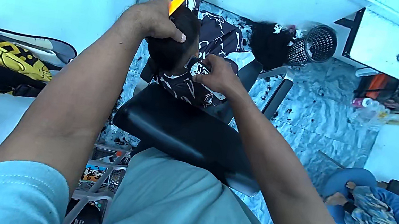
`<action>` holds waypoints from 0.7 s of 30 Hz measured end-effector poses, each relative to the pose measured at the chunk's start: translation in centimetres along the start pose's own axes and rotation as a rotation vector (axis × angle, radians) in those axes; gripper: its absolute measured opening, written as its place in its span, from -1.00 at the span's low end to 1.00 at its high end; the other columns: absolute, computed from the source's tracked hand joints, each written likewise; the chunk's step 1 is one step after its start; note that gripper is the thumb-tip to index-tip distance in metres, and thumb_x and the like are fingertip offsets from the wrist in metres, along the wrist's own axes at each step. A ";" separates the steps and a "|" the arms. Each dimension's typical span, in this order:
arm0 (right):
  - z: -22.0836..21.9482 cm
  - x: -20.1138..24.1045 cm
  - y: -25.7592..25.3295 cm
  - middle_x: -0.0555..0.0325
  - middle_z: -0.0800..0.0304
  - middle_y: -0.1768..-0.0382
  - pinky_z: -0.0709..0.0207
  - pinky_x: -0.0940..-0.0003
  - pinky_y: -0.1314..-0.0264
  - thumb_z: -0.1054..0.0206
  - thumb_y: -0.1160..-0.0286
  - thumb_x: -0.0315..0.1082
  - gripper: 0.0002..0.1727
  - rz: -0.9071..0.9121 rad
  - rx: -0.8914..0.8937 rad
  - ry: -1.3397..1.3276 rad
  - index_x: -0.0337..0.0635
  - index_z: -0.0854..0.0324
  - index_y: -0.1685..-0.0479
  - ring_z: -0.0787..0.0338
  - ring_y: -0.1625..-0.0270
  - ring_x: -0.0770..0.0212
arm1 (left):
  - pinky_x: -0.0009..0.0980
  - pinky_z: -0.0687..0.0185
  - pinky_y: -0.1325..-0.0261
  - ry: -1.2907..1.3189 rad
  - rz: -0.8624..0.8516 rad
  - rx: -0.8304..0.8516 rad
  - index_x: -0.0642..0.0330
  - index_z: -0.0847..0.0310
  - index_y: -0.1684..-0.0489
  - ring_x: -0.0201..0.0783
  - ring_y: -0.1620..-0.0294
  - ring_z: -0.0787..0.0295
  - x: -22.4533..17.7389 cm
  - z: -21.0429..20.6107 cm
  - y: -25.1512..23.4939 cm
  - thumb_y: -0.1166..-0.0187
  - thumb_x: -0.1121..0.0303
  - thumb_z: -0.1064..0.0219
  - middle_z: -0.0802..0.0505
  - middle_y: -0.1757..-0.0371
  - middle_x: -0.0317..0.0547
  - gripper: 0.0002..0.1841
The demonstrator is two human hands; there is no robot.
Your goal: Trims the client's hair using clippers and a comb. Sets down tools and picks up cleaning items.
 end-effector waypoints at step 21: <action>1.0 -0.1 -0.4 -0.12 -0.82 0.10 -0.86 0.12 0.31 -0.60 -0.36 -0.27 -0.51 -0.061 0.130 -0.538 -0.31 -0.61 -0.22 -0.88 0.34 0.05 | 0.25 -0.67 -0.18 -0.016 0.011 0.015 0.19 -0.32 -0.53 0.12 -0.15 -0.78 0.4 0.1 -0.1 -0.28 -0.08 -0.65 -0.76 -0.19 0.22 -0.13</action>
Point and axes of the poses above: each hand's wrist, its own y-axis away from the middle knuckle, its own z-axis out of the back of the hand, x = y × z, the point moved 6 cm from there along -y, towards the middle knuckle
